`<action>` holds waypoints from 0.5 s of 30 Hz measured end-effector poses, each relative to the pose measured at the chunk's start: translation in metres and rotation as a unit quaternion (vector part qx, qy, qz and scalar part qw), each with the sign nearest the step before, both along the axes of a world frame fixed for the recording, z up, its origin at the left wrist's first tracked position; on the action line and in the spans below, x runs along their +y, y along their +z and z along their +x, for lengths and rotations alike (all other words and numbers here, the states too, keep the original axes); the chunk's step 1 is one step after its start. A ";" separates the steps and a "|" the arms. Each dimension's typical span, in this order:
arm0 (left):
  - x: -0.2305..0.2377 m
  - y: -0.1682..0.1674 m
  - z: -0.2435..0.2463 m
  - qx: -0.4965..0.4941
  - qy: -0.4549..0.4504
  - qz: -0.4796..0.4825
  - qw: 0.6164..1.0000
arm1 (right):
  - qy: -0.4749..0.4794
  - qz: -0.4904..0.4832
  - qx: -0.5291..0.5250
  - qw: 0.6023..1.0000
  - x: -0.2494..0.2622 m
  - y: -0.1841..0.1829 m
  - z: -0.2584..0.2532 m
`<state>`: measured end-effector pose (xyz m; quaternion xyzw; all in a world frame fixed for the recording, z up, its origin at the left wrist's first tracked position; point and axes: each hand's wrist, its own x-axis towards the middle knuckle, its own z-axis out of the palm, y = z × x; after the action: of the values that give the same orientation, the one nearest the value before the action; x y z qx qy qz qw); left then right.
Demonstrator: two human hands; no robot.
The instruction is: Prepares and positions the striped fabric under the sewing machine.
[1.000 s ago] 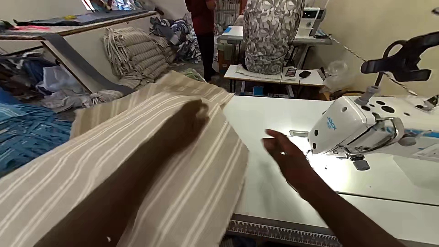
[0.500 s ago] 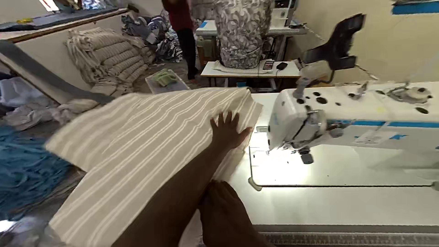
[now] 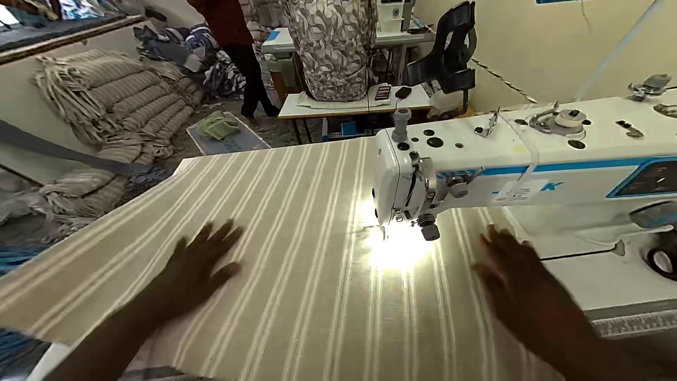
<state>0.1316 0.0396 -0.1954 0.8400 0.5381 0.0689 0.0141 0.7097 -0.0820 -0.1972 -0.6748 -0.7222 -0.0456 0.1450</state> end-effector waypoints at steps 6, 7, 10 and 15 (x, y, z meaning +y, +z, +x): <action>-0.061 -0.019 0.004 -0.010 0.169 0.002 0.986 | 0.040 -0.060 -0.015 0.997 0.078 -0.028 0.027; -0.062 -0.019 0.009 -0.009 0.185 -0.007 0.983 | 0.035 -0.067 -0.015 0.997 0.083 -0.027 0.030; -0.085 -0.017 0.020 -0.013 0.211 -0.003 0.977 | 0.022 -0.061 -0.013 0.998 0.070 -0.023 0.038; -0.210 0.018 0.022 -0.035 0.203 -0.060 0.977 | 0.015 -0.032 0.016 0.999 -0.068 -0.010 0.042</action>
<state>0.1541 -0.1700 -0.1777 0.7080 0.6997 0.0668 0.0688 0.7516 -0.1504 -0.2070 -0.6686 -0.7311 -0.0090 0.1355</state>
